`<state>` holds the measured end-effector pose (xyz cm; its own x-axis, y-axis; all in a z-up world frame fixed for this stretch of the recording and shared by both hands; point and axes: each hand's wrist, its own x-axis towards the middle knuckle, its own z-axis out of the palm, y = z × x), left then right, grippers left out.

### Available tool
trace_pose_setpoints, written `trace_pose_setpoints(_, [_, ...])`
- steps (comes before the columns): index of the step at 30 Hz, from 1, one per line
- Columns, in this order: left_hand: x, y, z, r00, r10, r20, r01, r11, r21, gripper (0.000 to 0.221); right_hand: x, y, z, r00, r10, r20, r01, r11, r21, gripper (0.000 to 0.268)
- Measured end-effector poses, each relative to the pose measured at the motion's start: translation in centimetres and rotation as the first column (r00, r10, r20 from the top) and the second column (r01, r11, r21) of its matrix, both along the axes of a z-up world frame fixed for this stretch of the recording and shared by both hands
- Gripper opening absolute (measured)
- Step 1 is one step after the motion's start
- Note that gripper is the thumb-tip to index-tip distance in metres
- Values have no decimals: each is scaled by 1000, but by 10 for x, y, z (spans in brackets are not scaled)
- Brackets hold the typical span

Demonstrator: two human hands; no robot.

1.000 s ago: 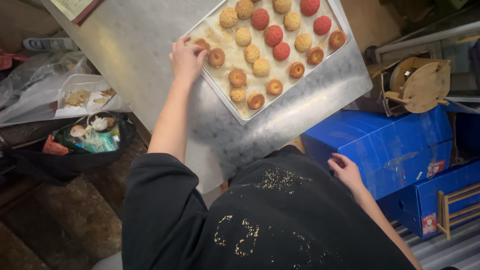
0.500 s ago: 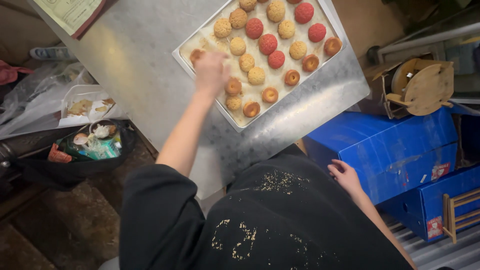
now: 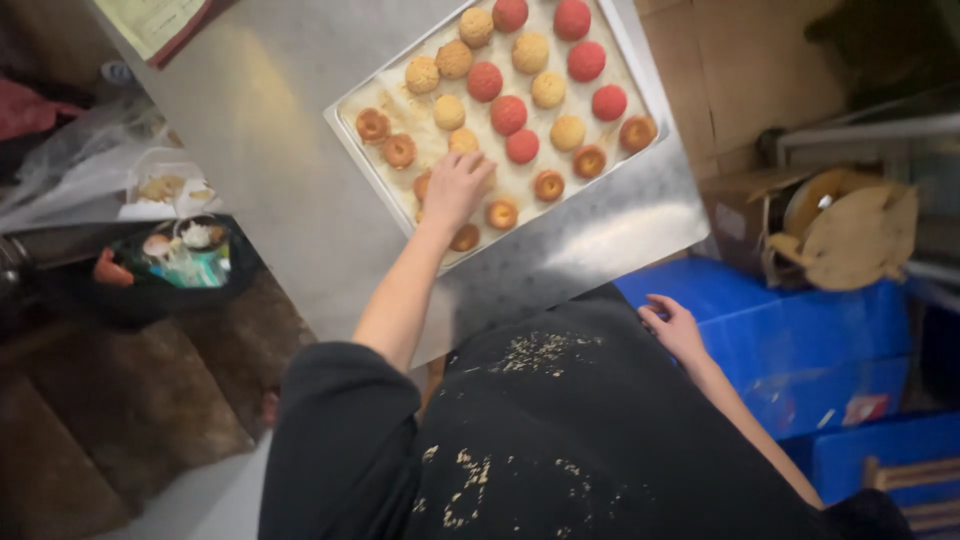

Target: The person handles baked pastries by picking them up from a tray, turning and pressing each one by hand, and placing them back onto the baking tray.

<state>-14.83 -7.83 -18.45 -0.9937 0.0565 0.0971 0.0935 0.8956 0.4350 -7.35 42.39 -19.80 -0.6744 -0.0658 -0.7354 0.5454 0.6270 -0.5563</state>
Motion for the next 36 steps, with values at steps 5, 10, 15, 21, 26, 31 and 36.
trace_pose_setpoints(5, [-2,17,35,988,153,13,-154,987,41,52,-97,24,-20,980,158,-122,-168,983,-78,41])
trace_pose_setpoints(10, [-6,34,44,971,229,65,-227,973,-44,56,-166,25,-25,976,183,-118,-198,971,-133,38])
trace_pose_setpoints(15, [-9,34,33,965,239,107,-217,958,-187,39,-184,23,-6,980,179,-89,-194,957,-215,40])
trace_pose_setpoints(21, [-2,24,34,974,199,108,-178,968,-177,32,-172,36,7,997,33,-68,-46,978,-205,39])
trace_pose_setpoints(26, [12,14,38,988,150,32,-150,988,-22,46,-134,39,25,977,-60,-204,17,979,-205,36])
trace_pose_setpoints(31, [19,35,83,957,275,-96,-220,899,377,62,-113,-15,87,960,-125,-250,53,960,-276,34])
trace_pose_setpoints(36, [38,92,183,933,228,-278,-50,848,527,69,-104,-107,188,967,-1,-255,-134,848,-512,36])
